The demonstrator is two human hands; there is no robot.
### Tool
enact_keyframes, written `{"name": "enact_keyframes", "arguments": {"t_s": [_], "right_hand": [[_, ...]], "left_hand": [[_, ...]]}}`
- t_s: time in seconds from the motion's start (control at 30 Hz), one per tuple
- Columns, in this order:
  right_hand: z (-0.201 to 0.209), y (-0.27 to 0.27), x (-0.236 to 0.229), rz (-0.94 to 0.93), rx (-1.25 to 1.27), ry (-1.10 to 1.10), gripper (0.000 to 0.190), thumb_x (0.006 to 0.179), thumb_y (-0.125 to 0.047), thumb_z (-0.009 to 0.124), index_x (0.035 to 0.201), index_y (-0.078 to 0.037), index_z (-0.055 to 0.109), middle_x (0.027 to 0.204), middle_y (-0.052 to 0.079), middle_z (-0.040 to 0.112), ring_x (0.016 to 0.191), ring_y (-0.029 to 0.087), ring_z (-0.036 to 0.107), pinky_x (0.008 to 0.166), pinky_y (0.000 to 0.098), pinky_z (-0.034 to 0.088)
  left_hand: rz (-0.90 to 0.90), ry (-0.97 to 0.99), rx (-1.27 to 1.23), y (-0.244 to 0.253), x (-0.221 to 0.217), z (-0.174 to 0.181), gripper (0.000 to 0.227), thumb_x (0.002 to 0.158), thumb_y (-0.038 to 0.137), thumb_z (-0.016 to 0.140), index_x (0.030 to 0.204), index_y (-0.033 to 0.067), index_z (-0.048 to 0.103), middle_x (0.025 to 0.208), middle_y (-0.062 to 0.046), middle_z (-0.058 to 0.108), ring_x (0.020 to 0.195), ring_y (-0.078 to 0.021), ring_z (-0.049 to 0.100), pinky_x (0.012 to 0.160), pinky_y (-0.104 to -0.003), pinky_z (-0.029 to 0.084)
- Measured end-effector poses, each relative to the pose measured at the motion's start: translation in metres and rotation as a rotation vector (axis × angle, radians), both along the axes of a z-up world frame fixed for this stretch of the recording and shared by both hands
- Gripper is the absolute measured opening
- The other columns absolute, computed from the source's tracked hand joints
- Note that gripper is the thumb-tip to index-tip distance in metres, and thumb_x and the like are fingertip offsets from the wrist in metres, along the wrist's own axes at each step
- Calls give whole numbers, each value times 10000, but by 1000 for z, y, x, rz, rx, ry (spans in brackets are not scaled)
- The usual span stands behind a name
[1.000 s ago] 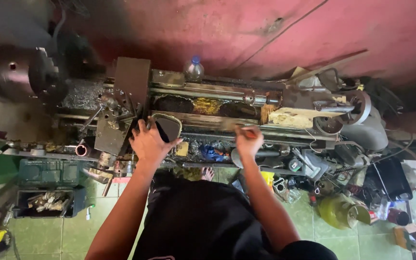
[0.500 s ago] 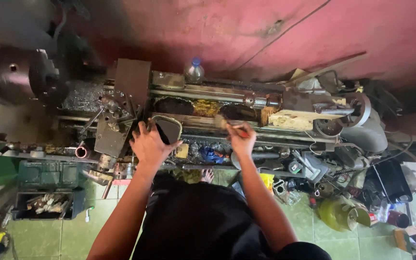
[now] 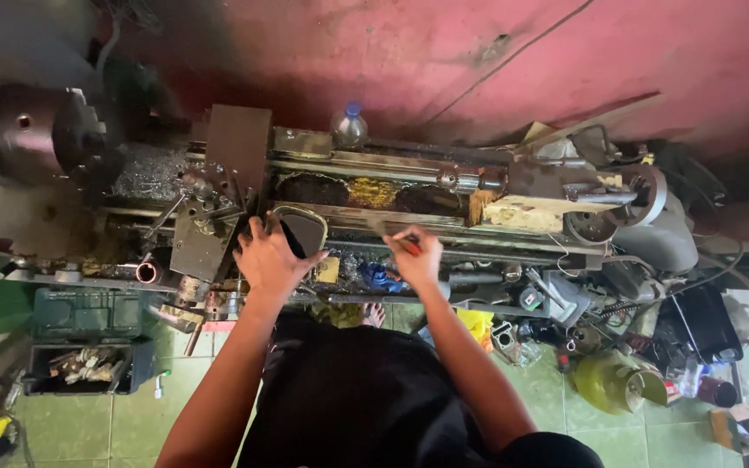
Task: The person uses a brush to clean metal shavings and debris from the bed of a metal lathe. They hold a small container in their left hand while scrubbing the machine's surface with the brush in their right hand.
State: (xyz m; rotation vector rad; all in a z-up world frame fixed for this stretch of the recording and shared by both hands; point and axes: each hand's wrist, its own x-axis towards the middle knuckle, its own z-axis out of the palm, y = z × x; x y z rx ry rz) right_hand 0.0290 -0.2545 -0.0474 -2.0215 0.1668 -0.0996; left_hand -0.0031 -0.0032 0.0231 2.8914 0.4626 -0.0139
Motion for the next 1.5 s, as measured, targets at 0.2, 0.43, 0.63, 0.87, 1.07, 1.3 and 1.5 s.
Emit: {"name": "enact_keyframes", "arguments": {"t_s": [0.2, 0.43, 0.63, 0.87, 1.07, 1.3, 1.5], "right_hand": [[-14, -35, 22, -263, -274, -89, 180, 771, -78, 734, 709, -209, 628, 698, 122, 675, 753, 425, 696, 710, 508, 545], [-39, -44, 34, -73, -792, 413, 121, 765, -182, 787, 779, -301, 764, 802, 49, 764, 888, 370, 768, 823, 510, 614], [-5, 28, 18, 68, -77, 53, 161, 713, -127, 830, 700, -208, 691, 608, 35, 659, 732, 326, 735, 746, 353, 570], [14, -14, 40, -204, -403, 98, 135, 754, -138, 721, 723, -226, 623, 750, 71, 680, 801, 388, 722, 775, 509, 574], [5, -2, 33, 20, -672, 224, 179, 765, -79, 688, 663, -197, 601, 760, 42, 675, 791, 392, 745, 775, 532, 600], [-20, 60, 28, 59, 0, 12, 182, 732, -128, 800, 689, -233, 657, 543, -7, 651, 569, 238, 731, 625, 343, 600], [-6, -4, 32, -38, -628, 74, 158, 737, -85, 668, 735, -184, 545, 740, 79, 647, 718, 421, 725, 701, 570, 585]], "left_hand": [[18, 65, 1, 2, 3, -7, 1298, 518, 761, 868, 1484, -32, 515, 1314, -255, 529, 1073, -586, 633, 769, -680, 538], [65, 103, -42, 4, 1, -31, 1299, 514, 679, 915, 1516, -18, 471, 1373, -255, 492, 1135, -617, 580, 815, -751, 489], [16, 6, -18, -1, 4, -11, 1306, 462, 720, 908, 1450, -50, 536, 1349, -298, 488, 1074, -630, 603, 876, -729, 490], [50, 35, -25, -2, 8, -3, 1294, 490, 714, 906, 1470, -43, 528, 1365, -309, 498, 1074, -618, 609, 902, -718, 493], [26, 121, 2, 0, 10, -1, 1289, 507, 749, 890, 1485, -2, 515, 1315, -232, 514, 1116, -581, 614, 810, -680, 555], [18, 105, -27, -4, 9, 17, 1240, 561, 695, 896, 1482, -29, 491, 1319, -261, 496, 1133, -634, 586, 778, -650, 586], [45, 154, -3, -4, 8, 17, 1244, 548, 709, 893, 1499, 8, 504, 1344, -214, 517, 1142, -585, 611, 805, -620, 600]]}}
